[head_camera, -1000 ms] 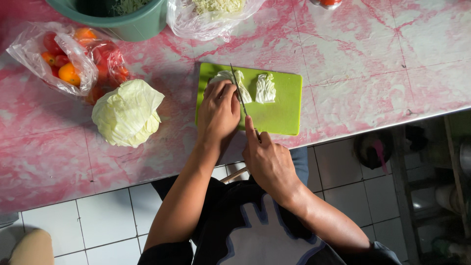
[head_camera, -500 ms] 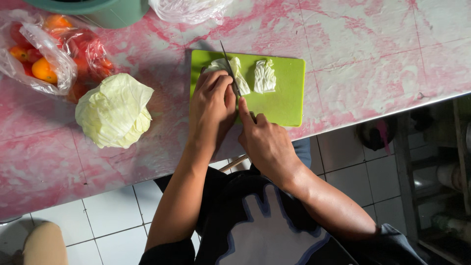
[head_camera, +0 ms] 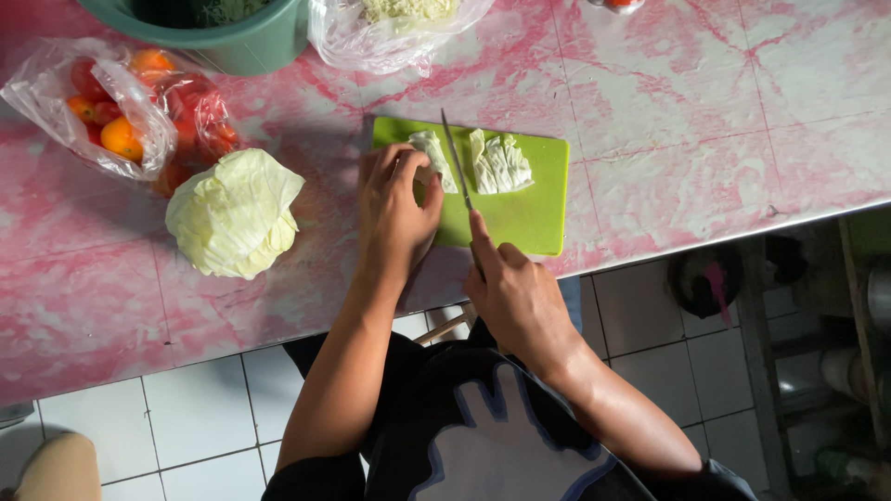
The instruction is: The person chops garlic and a cabbage leaf on a green cutting board using a knife, then uses the knife to scrape the chopped garlic into a bowl.
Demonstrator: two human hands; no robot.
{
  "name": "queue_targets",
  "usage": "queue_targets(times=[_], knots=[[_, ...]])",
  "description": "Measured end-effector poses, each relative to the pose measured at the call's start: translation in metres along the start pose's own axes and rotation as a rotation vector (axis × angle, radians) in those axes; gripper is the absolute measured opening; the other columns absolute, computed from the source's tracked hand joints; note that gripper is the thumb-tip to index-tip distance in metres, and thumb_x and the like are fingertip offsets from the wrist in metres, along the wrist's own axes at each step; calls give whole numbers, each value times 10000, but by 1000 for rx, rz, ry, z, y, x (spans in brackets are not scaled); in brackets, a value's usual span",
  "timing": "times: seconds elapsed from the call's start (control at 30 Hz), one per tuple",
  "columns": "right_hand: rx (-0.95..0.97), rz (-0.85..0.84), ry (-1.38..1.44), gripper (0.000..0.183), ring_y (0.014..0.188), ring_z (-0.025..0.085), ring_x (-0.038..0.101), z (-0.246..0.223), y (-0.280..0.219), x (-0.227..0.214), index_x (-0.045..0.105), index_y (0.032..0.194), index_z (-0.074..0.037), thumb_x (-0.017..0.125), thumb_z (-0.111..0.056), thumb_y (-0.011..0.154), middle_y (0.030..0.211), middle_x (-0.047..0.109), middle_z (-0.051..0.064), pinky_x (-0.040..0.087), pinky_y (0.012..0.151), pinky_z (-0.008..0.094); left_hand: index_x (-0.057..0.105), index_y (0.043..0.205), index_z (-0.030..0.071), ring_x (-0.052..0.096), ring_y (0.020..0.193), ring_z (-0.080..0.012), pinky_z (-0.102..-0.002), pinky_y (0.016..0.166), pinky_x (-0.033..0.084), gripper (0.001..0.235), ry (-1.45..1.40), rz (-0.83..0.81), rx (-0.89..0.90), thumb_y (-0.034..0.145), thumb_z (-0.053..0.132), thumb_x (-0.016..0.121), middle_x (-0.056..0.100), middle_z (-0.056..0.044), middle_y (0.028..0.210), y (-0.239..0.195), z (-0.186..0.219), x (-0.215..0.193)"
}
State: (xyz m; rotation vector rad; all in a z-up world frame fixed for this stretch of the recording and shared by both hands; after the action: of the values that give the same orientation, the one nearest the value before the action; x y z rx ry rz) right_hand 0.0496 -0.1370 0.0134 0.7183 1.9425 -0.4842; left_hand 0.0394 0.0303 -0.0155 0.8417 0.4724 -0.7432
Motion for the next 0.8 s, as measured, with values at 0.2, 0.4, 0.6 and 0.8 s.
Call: queue_targets(times=[0.2,0.4,0.6,0.8], knots=[[-99,-39,-54,676,555,326,647,-16,4,12,438,1513,8,662,-188,907,752,630,153,545,510,432,663,980,40,625,1045,-369,-459,908,524,167,-57,41,43,820,-4,687,686,-124,1065,-8,-15,6],[-124,-45,-116,675,542,280,647,-19,7,11,437,1510,24,663,-179,907,748,631,140,546,493,392,662,990,25,629,1086,-365,-450,945,530,154,-54,36,21,843,3,702,686,-127,1108,-11,-17,8],[-98,-126,-190,717,554,309,670,-21,14,20,421,1514,40,682,-178,883,782,646,187,556,496,406,661,996,25,622,1100,-363,-453,963,526,155,-3,16,16,847,8,701,683,-132,1116,-10,-14,7],[-84,-129,-53,745,616,363,685,-13,29,21,428,1508,36,715,-194,860,788,672,223,563,559,437,664,984,19,619,1068,-362,-445,946,528,172,-29,-18,17,819,-8,702,685,-130,1093,-5,-9,3]])
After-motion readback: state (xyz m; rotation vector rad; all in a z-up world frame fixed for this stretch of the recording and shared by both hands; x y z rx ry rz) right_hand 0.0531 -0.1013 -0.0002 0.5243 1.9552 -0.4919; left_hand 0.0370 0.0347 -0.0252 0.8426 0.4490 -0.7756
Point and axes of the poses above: each hand's wrist, its own y-axis towards the middle knuckle, its own x-axis out of the palm, z = x × y, the point moved 7 cm from there along y, towards the middle knuckle
